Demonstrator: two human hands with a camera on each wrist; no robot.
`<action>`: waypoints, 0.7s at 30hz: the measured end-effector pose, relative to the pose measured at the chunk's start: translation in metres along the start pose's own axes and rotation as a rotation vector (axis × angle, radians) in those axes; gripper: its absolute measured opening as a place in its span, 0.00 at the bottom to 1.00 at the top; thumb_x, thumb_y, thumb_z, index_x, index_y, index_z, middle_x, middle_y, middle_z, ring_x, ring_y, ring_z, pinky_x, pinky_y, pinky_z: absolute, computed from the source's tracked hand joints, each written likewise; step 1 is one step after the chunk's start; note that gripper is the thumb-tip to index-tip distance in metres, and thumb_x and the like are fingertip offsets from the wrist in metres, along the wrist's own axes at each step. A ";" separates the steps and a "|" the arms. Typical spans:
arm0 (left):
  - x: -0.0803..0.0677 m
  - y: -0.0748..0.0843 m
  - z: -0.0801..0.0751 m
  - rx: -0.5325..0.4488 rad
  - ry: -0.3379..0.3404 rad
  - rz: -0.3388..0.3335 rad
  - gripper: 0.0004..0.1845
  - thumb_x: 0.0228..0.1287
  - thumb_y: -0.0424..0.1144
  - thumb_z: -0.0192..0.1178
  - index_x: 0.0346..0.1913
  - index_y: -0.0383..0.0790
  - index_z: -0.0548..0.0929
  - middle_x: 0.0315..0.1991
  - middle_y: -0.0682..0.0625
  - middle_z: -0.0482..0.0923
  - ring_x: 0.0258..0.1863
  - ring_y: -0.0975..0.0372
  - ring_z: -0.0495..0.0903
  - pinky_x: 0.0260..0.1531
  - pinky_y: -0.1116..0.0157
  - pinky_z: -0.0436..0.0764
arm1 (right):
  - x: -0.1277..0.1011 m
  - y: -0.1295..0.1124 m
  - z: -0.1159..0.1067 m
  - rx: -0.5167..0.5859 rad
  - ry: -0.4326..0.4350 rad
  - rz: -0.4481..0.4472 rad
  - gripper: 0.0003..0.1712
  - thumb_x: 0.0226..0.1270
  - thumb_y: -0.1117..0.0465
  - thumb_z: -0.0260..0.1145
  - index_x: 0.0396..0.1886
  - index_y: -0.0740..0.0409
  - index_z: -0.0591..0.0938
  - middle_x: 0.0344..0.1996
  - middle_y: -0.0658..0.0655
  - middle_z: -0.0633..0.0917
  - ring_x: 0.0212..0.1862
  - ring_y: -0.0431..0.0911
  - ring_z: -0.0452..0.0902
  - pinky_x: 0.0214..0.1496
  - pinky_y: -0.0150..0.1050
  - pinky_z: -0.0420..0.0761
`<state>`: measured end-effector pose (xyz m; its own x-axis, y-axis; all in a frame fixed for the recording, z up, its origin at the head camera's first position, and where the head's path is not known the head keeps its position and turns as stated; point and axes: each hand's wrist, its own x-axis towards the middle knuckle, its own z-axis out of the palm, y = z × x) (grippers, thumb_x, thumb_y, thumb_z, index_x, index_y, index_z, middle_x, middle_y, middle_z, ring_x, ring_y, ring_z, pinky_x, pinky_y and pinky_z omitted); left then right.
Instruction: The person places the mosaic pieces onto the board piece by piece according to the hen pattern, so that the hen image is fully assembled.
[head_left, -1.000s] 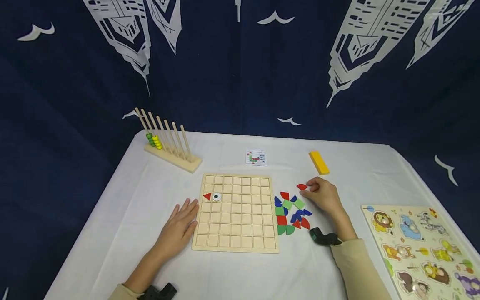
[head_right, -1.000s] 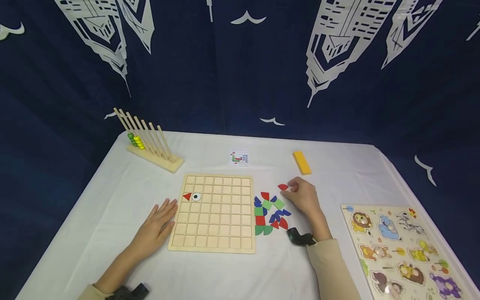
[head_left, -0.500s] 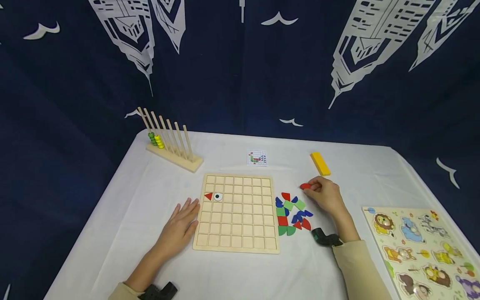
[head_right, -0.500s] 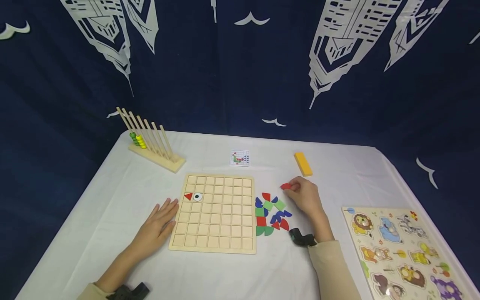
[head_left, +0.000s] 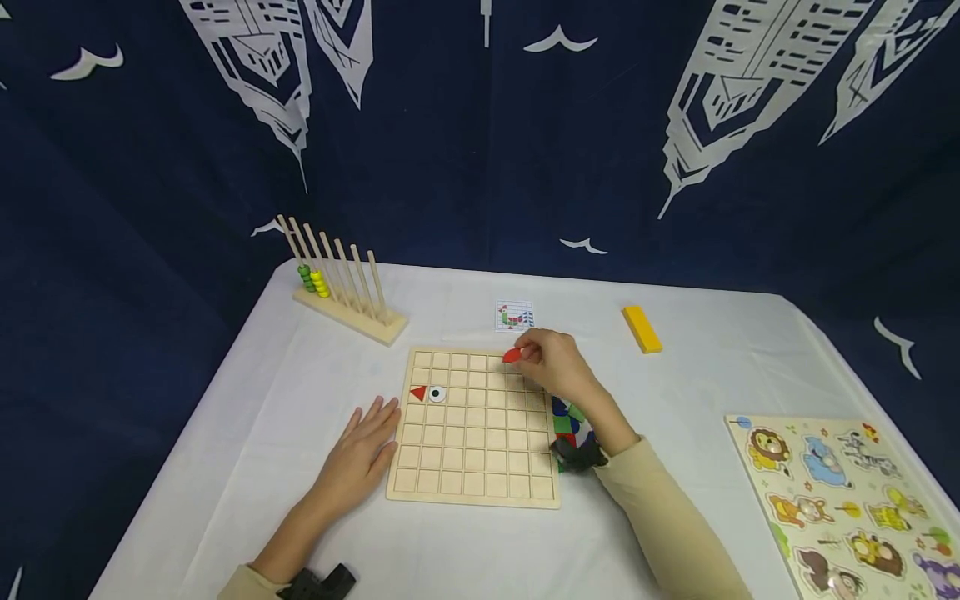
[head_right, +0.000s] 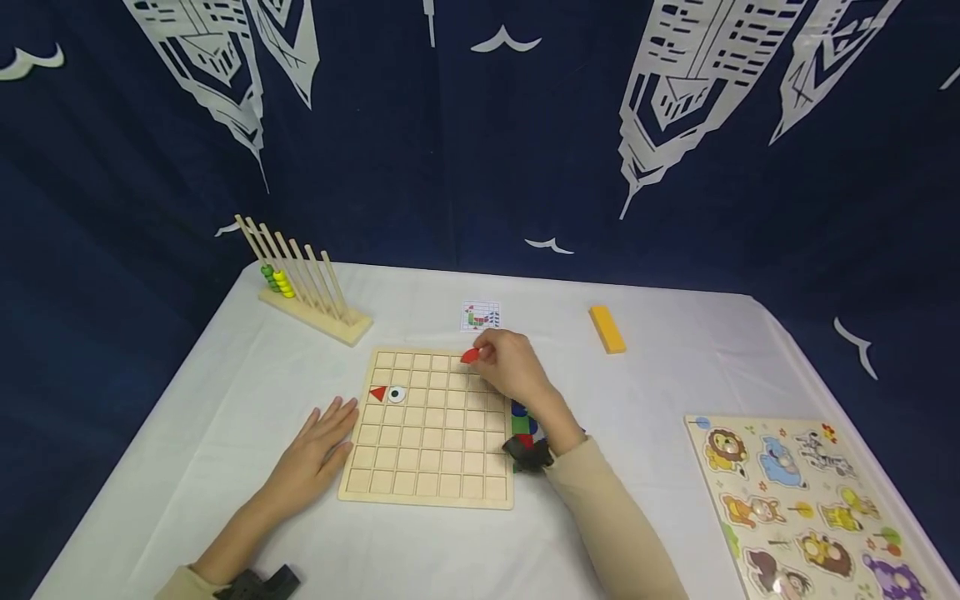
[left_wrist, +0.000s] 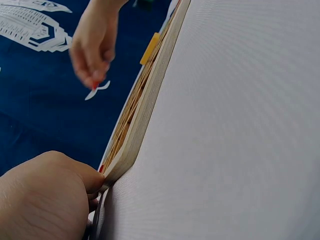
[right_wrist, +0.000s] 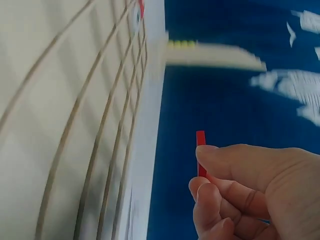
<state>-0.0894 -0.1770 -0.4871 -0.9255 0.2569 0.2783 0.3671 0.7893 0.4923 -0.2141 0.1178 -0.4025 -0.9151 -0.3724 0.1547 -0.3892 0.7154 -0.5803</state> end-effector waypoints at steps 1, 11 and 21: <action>0.000 0.000 0.000 0.002 0.002 0.001 0.23 0.61 0.37 0.52 0.60 0.34 0.68 0.64 0.46 0.61 0.66 0.53 0.54 0.64 0.49 0.48 | 0.005 -0.007 0.006 0.002 -0.010 -0.033 0.10 0.48 0.64 0.67 0.33 0.60 0.80 0.24 0.51 0.80 0.26 0.40 0.73 0.29 0.31 0.75; 0.000 0.001 0.000 0.007 -0.005 -0.013 0.24 0.61 0.36 0.52 0.60 0.34 0.68 0.64 0.46 0.60 0.67 0.55 0.53 0.65 0.50 0.48 | 0.035 -0.049 0.059 -0.018 -0.151 -0.166 0.09 0.47 0.64 0.68 0.32 0.59 0.80 0.23 0.50 0.78 0.27 0.39 0.71 0.30 0.29 0.72; 0.000 0.000 -0.002 0.018 -0.007 0.004 0.23 0.61 0.37 0.52 0.60 0.33 0.68 0.64 0.46 0.60 0.66 0.54 0.54 0.64 0.50 0.48 | 0.041 -0.053 0.079 -0.086 -0.199 -0.151 0.09 0.48 0.62 0.68 0.31 0.58 0.80 0.20 0.46 0.77 0.24 0.38 0.70 0.29 0.29 0.71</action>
<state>-0.0889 -0.1781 -0.4855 -0.9246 0.2639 0.2748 0.3694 0.7978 0.4765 -0.2231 0.0178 -0.4292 -0.8105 -0.5817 0.0688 -0.5351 0.6875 -0.4910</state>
